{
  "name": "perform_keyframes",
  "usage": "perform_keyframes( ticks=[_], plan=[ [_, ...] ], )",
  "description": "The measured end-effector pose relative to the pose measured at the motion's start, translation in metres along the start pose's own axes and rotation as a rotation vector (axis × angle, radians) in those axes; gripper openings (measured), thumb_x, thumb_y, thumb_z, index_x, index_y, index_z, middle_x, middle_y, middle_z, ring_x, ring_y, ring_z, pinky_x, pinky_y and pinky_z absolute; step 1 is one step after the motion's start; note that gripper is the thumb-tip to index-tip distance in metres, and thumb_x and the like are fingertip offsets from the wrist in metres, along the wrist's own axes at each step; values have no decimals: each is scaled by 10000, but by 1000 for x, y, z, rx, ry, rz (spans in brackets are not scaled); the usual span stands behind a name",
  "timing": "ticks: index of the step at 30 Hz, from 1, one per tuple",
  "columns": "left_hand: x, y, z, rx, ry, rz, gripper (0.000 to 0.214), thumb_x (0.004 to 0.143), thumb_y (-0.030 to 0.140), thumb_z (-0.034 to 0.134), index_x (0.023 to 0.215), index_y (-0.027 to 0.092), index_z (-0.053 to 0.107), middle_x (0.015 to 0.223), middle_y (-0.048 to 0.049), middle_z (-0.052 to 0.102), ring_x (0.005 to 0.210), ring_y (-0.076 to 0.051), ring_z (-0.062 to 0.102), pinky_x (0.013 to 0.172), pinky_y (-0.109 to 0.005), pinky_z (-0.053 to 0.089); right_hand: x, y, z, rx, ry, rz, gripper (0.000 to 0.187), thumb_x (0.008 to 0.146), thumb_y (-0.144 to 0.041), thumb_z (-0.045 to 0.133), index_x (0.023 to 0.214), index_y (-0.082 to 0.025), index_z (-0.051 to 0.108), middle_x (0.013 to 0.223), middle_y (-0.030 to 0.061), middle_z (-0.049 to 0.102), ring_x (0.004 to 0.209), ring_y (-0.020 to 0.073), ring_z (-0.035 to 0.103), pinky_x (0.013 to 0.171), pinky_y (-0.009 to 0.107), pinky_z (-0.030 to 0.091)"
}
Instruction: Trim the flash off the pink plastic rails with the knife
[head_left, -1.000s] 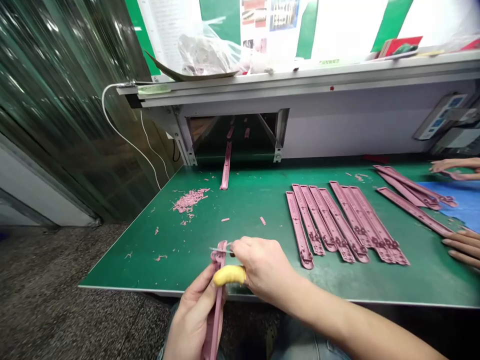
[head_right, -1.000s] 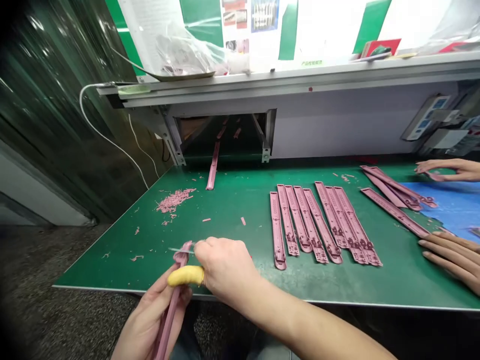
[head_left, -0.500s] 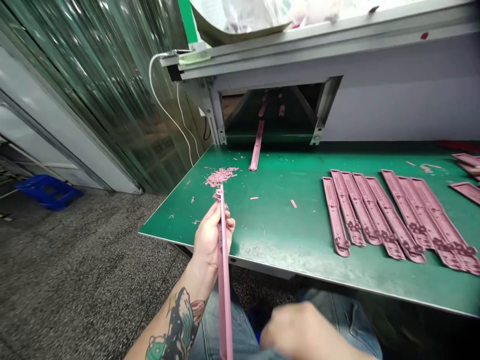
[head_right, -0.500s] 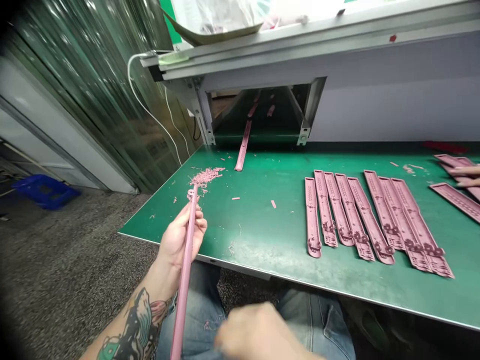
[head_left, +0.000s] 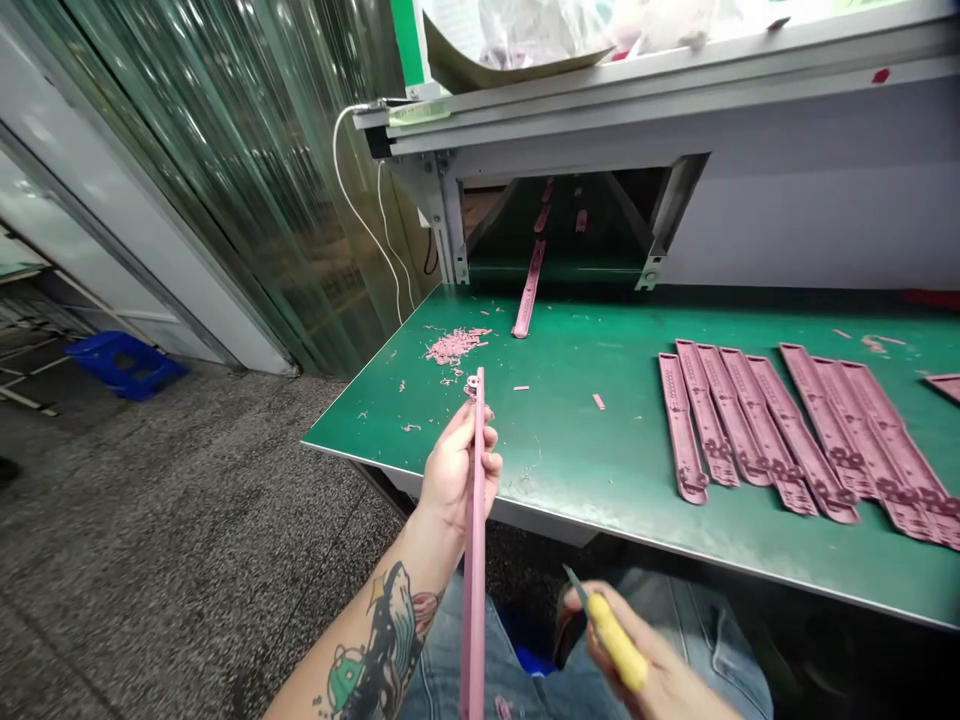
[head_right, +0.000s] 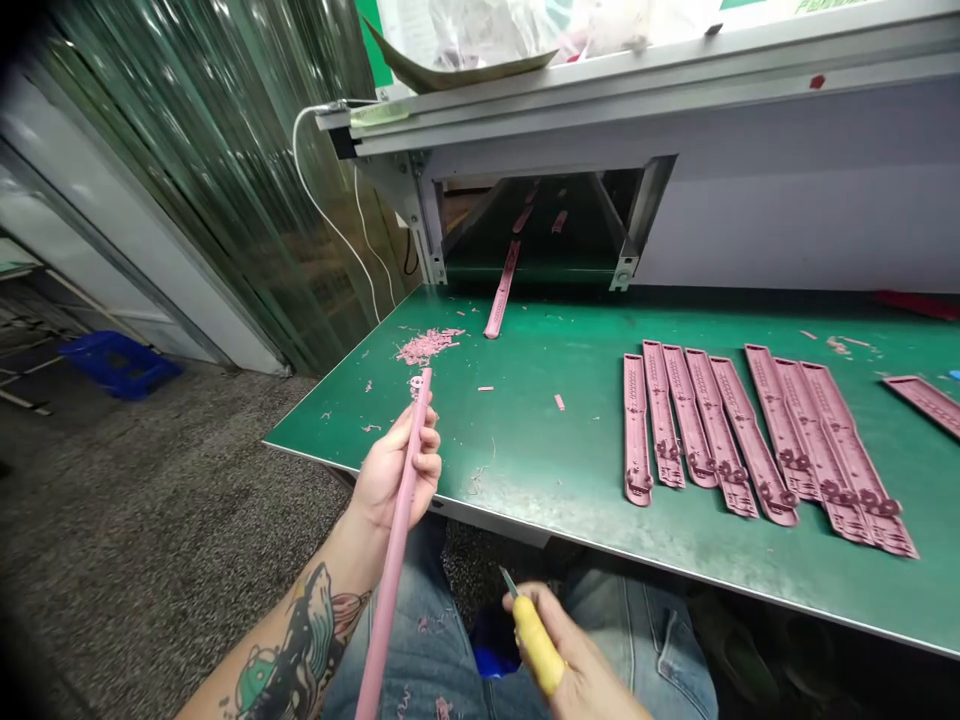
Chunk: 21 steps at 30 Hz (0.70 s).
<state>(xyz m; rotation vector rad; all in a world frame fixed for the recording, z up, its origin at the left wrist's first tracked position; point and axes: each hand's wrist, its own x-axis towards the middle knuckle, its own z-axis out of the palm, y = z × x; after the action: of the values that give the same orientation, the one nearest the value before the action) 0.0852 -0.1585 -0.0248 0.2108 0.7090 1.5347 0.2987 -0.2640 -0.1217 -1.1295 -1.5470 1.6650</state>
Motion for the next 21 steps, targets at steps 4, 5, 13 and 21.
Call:
perform_keyframes(
  ticks=[4,5,13,21],
  plan=[
    [4,-6,1,68,5,49,133,889,176,578,1013,133,596,842,2,611,578,-73,562,448,-178,467,21,-66,-15,-491,9,-362,244,982,-367,360,986,-248,573,807,25,619,688,160,580,635,252,472],
    [5,-8,2,85,-4,68,125,888,177,579,1003,132,599,844,1,613,592,-78,570,469,-190,481,28,-77,-14,-559,-28,-428,256,992,-335,335,1007,-242,573,828,34,633,699,163,588,644,258,472],
    [5,-17,2,266,-123,91,124,863,140,604,987,130,612,814,11,614,613,-90,582,513,-215,502,90,-112,-4,-1078,101,-676,722,810,-812,245,795,-167,571,686,40,571,588,171,520,533,268,349],
    [24,2,3,224,-81,142,104,872,174,598,966,131,605,837,3,613,624,-95,581,519,-224,503,39,-62,39,-1086,-108,-852,540,973,-561,307,626,-208,524,542,-5,532,456,142,433,440,288,223]
  ],
)
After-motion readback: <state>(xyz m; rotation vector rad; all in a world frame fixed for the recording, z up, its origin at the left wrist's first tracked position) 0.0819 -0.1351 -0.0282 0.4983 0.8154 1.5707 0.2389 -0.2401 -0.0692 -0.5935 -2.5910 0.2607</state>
